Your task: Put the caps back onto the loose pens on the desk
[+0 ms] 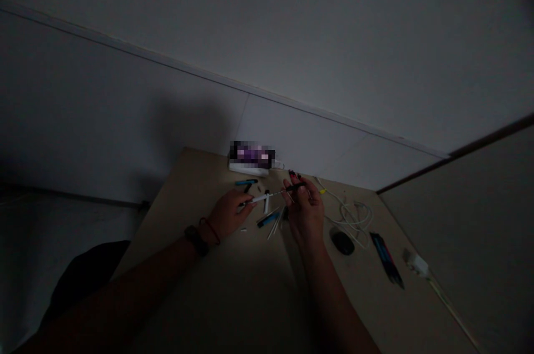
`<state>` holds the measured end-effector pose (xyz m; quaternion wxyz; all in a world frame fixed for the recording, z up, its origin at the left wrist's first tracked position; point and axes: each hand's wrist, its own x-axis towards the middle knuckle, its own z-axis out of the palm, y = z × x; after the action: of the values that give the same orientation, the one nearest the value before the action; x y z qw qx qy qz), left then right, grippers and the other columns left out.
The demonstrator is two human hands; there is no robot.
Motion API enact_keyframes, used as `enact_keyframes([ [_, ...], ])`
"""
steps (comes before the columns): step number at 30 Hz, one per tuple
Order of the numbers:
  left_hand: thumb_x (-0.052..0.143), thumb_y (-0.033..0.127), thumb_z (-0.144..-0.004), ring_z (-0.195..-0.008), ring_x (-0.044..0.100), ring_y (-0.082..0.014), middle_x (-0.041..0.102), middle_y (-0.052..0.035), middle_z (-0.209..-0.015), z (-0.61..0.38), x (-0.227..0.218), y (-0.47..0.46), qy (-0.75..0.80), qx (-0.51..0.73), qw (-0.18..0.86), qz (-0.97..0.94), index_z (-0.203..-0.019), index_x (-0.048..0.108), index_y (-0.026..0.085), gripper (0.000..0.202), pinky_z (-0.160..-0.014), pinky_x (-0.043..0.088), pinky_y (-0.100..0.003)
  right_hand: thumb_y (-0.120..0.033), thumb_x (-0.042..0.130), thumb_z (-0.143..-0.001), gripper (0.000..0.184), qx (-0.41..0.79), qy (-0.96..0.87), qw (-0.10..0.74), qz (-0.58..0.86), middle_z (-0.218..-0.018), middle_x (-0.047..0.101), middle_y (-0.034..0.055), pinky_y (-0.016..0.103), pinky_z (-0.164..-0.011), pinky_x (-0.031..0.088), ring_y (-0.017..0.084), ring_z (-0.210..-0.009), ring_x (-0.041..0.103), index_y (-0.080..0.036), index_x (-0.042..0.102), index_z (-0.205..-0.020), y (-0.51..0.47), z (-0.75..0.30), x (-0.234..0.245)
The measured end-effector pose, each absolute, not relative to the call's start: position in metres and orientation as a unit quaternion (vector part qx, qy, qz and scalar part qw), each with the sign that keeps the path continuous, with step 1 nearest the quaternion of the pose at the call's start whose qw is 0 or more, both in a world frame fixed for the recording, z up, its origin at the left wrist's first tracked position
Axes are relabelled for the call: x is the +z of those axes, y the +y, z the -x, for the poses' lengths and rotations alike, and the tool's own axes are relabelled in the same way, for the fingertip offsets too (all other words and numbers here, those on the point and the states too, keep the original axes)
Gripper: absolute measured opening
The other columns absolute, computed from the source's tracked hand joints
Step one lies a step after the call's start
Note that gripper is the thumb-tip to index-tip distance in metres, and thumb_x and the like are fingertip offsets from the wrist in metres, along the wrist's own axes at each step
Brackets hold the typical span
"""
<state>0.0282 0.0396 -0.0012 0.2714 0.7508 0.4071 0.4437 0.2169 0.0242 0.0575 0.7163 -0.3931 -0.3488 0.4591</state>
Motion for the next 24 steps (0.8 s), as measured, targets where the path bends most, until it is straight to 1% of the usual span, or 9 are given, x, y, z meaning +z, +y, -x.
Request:
enact_keyframes([
  [4, 0.061, 0.031, -0.094, -0.082, 0.065, -0.0210, 0.071, -0.0079, -0.086, -0.0279, -0.0026, 0.0395, 0.410, 0.444, 0.262, -0.753, -0.096, 0.073, 0.017, 0.019, -0.075, 0.050, -0.034, -0.036, 0.084, -0.073, 0.034, 0.444, -0.353, 0.718, 0.404, -0.109, 0.074, 0.0050, 0.040, -0.085, 0.058, 0.024, -0.101, 0.072, -0.026, 0.068, -0.101, 0.0235, -0.2157, 0.0579],
  [10, 0.063, 0.027, -0.092, -0.081, 0.065, -0.0199, 0.071, -0.0076, -0.085, -0.0271, -0.0032, 0.0403, 0.415, 0.437, 0.240, -0.761, -0.094, 0.073, 0.016, 0.016, -0.073, 0.051, -0.032, -0.034, 0.085, -0.072, 0.032, 0.444, -0.366, 0.715, 0.396, -0.098, 0.076, 0.0024, 0.039, -0.086, 0.059, 0.023, -0.095, 0.074, -0.025, 0.069, -0.098, 0.0236, -0.2122, 0.0546],
  [19, 0.061, 0.030, -0.093, -0.082, 0.065, -0.0201, 0.071, -0.0075, -0.086, -0.0281, -0.0009, 0.0383, 0.416, 0.444, 0.251, -0.753, -0.096, 0.073, 0.016, 0.018, -0.075, 0.051, -0.033, -0.035, 0.085, -0.072, 0.033, 0.436, -0.371, 0.712, 0.406, -0.097, 0.076, 0.0030, 0.041, -0.085, 0.059, 0.023, -0.093, 0.074, -0.024, 0.068, -0.099, 0.0227, -0.2120, 0.0574],
  [24, 0.059, 0.031, -0.095, -0.080, 0.063, -0.0189, 0.069, -0.0066, -0.083, -0.0278, 0.0003, 0.0376, 0.411, 0.441, 0.256, -0.756, -0.095, 0.073, 0.016, 0.020, -0.073, 0.051, -0.032, -0.036, 0.084, -0.073, 0.033, 0.430, -0.373, 0.714, 0.409, -0.096, 0.076, 0.0028, 0.040, -0.083, 0.060, 0.022, -0.091, 0.074, -0.025, 0.068, -0.099, 0.0227, -0.2128, 0.0555],
])
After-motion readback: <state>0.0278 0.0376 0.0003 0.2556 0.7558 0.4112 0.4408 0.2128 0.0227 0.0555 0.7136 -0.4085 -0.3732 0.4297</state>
